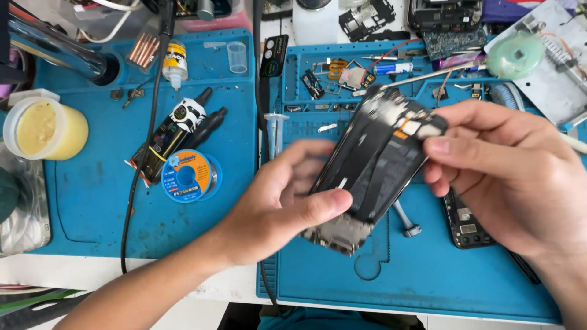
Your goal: Disassembling a smartphone by prying the back cover, disconnecting internal ribbon cables, and unscrewing internal components.
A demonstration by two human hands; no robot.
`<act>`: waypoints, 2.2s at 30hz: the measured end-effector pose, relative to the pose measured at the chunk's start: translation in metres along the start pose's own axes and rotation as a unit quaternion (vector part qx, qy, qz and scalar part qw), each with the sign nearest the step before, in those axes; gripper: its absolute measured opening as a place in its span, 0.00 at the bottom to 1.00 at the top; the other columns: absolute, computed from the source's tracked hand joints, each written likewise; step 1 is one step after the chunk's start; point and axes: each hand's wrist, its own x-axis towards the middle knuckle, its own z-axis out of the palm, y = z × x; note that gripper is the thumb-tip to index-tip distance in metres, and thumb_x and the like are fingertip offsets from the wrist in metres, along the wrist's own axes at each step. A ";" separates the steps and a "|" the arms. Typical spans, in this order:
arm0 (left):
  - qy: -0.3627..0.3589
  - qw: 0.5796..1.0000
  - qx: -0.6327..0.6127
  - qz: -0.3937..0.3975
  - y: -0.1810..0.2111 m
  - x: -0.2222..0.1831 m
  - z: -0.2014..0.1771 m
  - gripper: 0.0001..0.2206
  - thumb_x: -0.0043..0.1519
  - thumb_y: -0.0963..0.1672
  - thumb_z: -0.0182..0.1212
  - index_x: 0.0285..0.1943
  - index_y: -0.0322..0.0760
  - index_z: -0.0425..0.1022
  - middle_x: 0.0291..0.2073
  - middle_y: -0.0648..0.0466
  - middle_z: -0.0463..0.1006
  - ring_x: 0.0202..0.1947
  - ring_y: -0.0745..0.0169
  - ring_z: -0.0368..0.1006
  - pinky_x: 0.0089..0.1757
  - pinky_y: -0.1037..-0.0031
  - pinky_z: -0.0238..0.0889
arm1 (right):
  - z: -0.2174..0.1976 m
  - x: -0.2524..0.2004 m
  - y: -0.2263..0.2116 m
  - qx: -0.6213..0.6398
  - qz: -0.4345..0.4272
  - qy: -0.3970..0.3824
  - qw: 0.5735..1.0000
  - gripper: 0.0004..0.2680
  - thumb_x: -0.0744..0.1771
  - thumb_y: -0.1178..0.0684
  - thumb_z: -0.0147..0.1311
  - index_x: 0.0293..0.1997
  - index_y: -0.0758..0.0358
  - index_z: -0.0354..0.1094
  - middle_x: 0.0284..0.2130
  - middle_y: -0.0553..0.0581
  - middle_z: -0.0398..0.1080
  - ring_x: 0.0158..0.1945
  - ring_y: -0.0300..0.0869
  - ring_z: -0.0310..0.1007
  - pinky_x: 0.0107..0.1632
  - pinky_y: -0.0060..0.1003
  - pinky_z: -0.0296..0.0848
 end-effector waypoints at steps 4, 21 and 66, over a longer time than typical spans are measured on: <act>-0.094 0.987 -0.127 0.007 -0.007 0.001 -0.012 0.21 0.56 0.48 0.66 0.55 0.31 0.76 0.41 0.51 0.82 0.40 0.64 0.76 0.41 0.75 0.71 | -0.003 0.006 -0.003 0.012 -0.044 0.011 0.999 0.06 0.66 0.63 0.57 0.46 0.69 0.71 0.27 0.60 0.73 0.27 0.43 0.75 0.31 0.29 0.78; 0.016 0.975 -0.176 0.138 -0.019 -0.008 -0.023 0.11 0.62 0.40 0.62 0.51 0.25 0.76 0.40 0.44 0.82 0.38 0.50 0.82 0.42 0.68 0.79 | -0.034 0.019 0.003 -0.060 -0.087 -0.185 0.977 0.07 0.63 0.64 0.59 0.43 0.68 0.68 0.28 0.64 0.80 0.29 0.48 0.85 0.30 0.41 0.87; -0.109 0.981 -0.141 -0.075 -0.013 -0.016 -0.024 0.05 0.55 0.37 0.57 0.36 0.30 0.77 0.22 0.50 0.77 0.24 0.62 0.75 0.27 0.71 0.71 | -0.025 0.001 -0.012 -0.376 -0.003 0.041 0.926 0.19 0.61 0.74 0.57 0.58 0.73 0.71 0.29 0.72 0.80 0.31 0.55 0.82 0.43 0.43 0.82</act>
